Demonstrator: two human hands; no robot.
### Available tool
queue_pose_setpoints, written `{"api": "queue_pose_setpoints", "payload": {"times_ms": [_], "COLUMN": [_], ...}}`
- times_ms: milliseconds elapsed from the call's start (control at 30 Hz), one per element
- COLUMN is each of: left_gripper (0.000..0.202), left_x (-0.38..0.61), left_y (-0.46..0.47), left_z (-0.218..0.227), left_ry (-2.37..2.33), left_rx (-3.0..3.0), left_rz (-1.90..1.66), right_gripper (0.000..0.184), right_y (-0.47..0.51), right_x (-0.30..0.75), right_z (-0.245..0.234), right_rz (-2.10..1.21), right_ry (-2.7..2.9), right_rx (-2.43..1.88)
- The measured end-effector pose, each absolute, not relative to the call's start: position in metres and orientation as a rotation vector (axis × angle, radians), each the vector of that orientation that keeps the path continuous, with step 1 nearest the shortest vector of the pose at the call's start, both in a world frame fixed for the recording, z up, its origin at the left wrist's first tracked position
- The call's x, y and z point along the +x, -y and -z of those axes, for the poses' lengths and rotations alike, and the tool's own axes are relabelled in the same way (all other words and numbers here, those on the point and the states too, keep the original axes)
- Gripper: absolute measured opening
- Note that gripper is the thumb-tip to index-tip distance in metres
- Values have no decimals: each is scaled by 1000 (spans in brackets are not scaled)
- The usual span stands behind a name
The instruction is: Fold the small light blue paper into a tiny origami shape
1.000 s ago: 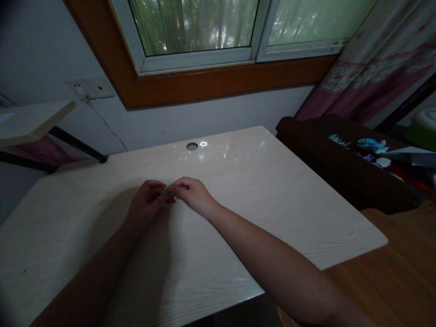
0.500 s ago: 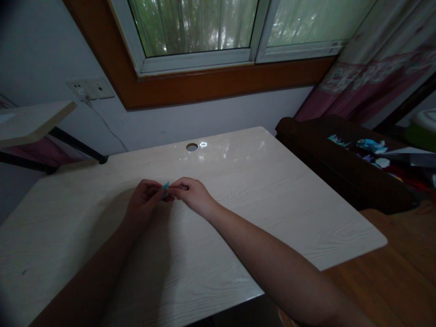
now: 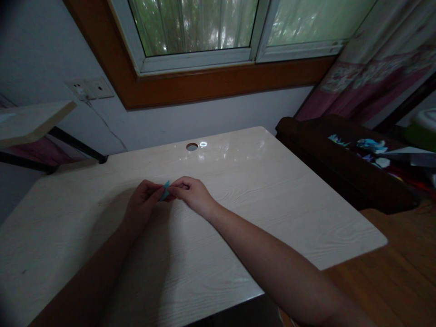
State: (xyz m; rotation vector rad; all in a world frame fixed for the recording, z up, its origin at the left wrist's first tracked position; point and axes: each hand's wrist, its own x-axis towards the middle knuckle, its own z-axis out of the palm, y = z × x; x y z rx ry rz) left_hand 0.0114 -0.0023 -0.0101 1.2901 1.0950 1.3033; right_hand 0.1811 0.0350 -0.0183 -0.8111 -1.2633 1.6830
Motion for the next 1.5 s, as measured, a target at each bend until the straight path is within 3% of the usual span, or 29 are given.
{"api": "queue_pose_setpoints", "payload": {"times_ms": [933,1300,1500], "left_gripper": [29,26,38], "left_x": [12,12,14], "left_y": [2,4,4], "left_z": [12,8,5], "left_ry": [-1088,-996,-917], "left_rx": [1315,1261,1250], "left_rz": [-1292,-1185,-1217], "right_gripper": [24,19,24], "right_y": [-34,-32,-32], "right_x": [181,187,190], "right_z": [18,13,10], "right_rz": [-1679,-1328,-1177], "right_ry": [1260,1493,1603], "right_rx": [-785,-970,-997]}}
